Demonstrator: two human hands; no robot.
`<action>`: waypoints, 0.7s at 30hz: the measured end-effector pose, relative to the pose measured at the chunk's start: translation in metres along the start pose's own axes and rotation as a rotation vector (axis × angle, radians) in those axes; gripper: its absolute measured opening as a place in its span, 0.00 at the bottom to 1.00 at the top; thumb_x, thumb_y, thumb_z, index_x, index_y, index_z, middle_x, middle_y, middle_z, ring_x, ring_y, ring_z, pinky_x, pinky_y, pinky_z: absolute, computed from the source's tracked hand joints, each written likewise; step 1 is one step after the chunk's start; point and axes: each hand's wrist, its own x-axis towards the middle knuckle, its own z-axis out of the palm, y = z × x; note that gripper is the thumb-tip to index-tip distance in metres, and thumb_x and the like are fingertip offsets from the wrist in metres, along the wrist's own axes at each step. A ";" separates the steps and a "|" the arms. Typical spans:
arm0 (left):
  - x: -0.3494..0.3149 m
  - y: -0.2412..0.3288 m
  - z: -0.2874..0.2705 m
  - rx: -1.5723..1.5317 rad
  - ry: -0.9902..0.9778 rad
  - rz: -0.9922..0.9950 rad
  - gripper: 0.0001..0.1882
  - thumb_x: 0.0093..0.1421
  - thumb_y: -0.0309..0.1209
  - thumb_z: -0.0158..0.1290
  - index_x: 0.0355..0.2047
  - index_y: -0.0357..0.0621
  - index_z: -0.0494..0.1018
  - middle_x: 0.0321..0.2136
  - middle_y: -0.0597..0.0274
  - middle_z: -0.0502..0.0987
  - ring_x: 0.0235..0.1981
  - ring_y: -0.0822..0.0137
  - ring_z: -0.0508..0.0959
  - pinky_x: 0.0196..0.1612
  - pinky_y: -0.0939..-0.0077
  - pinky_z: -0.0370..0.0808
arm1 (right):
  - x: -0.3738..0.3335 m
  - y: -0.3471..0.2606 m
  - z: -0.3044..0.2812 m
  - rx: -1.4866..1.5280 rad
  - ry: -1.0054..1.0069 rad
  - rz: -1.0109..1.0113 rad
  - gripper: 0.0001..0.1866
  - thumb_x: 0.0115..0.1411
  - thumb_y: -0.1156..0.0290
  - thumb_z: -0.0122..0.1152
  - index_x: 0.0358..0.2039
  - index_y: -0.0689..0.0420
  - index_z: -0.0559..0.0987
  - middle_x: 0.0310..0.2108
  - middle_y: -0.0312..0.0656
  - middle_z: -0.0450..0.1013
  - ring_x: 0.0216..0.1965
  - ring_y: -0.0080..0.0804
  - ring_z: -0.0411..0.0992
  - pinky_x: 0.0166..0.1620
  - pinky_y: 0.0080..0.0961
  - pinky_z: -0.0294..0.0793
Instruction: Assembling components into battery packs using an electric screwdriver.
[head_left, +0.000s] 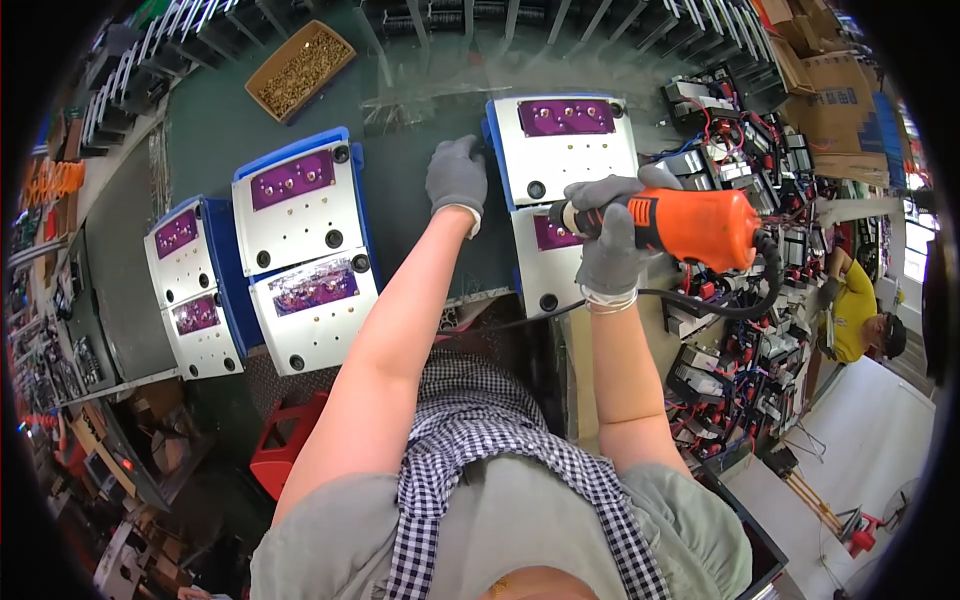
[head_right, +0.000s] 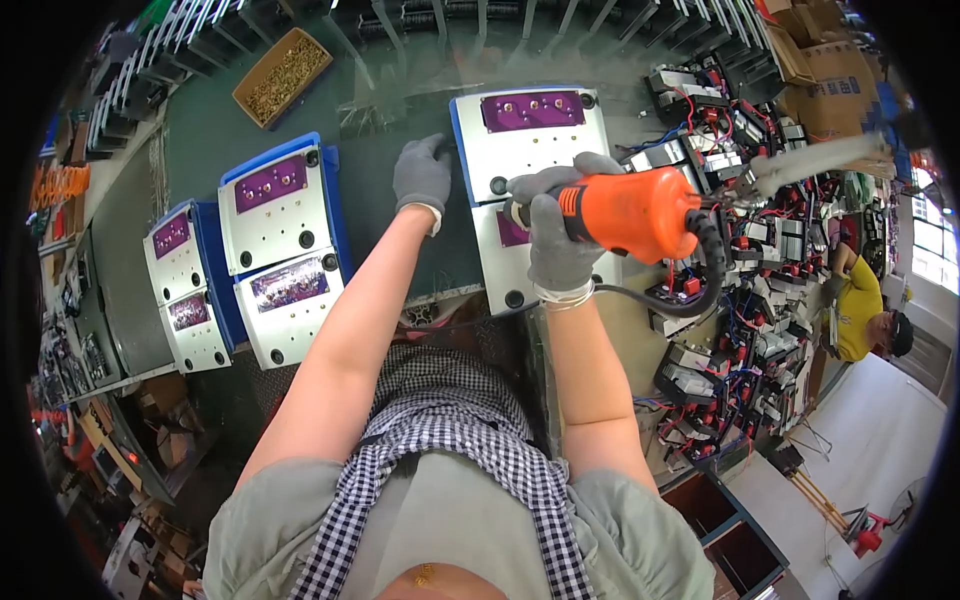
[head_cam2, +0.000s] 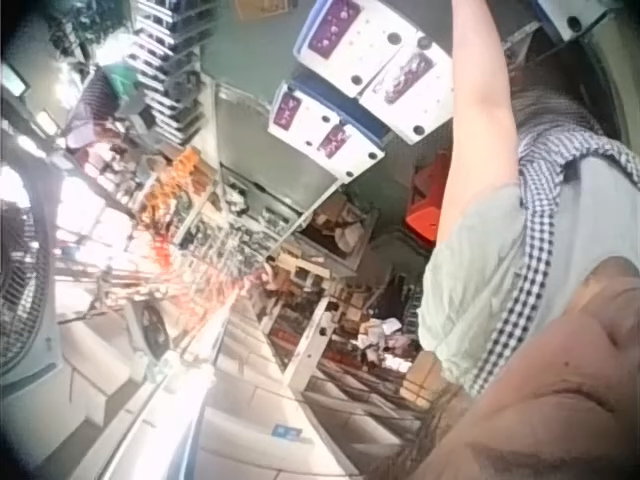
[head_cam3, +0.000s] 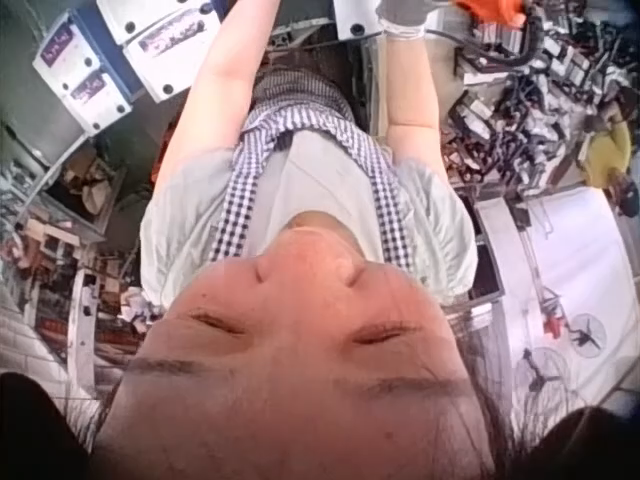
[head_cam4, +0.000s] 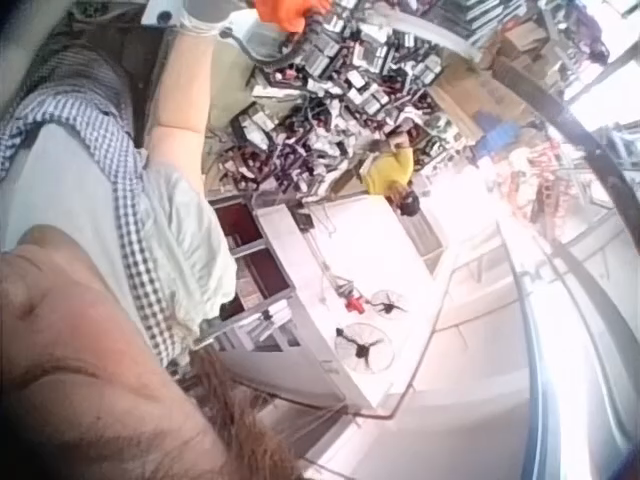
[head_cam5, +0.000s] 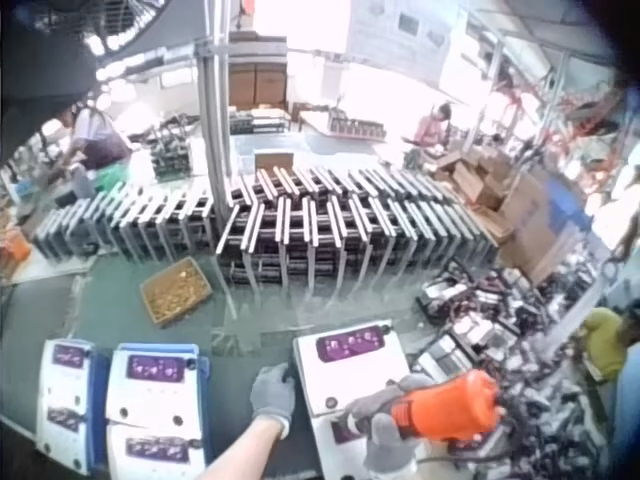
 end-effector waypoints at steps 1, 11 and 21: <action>0.004 0.002 0.006 0.218 -0.047 0.011 0.13 0.57 0.36 0.58 0.42 0.51 0.82 0.38 0.55 0.79 0.40 0.52 0.80 0.46 0.59 0.76 | -0.002 -0.002 0.004 0.017 0.026 0.003 0.31 0.59 0.57 0.67 0.54 0.57 0.61 0.24 0.40 0.74 0.25 0.32 0.75 0.37 0.40 0.84; 0.034 -0.006 0.012 0.276 -0.117 0.077 0.09 0.57 0.38 0.56 0.34 0.55 0.83 0.36 0.58 0.80 0.39 0.53 0.80 0.43 0.59 0.76 | -0.008 0.002 0.018 -0.057 0.024 -0.161 0.32 0.59 0.58 0.68 0.56 0.58 0.62 0.25 0.39 0.75 0.25 0.30 0.75 0.37 0.39 0.84; 0.020 0.023 -0.079 -0.837 -0.528 -0.448 0.10 0.65 0.33 0.57 0.37 0.37 0.79 0.29 0.64 0.79 0.27 0.75 0.76 0.30 0.83 0.72 | -0.004 -0.022 0.034 -0.069 0.114 0.086 0.37 0.53 0.83 0.62 0.61 0.60 0.56 0.30 0.41 0.77 0.29 0.30 0.76 0.39 0.29 0.79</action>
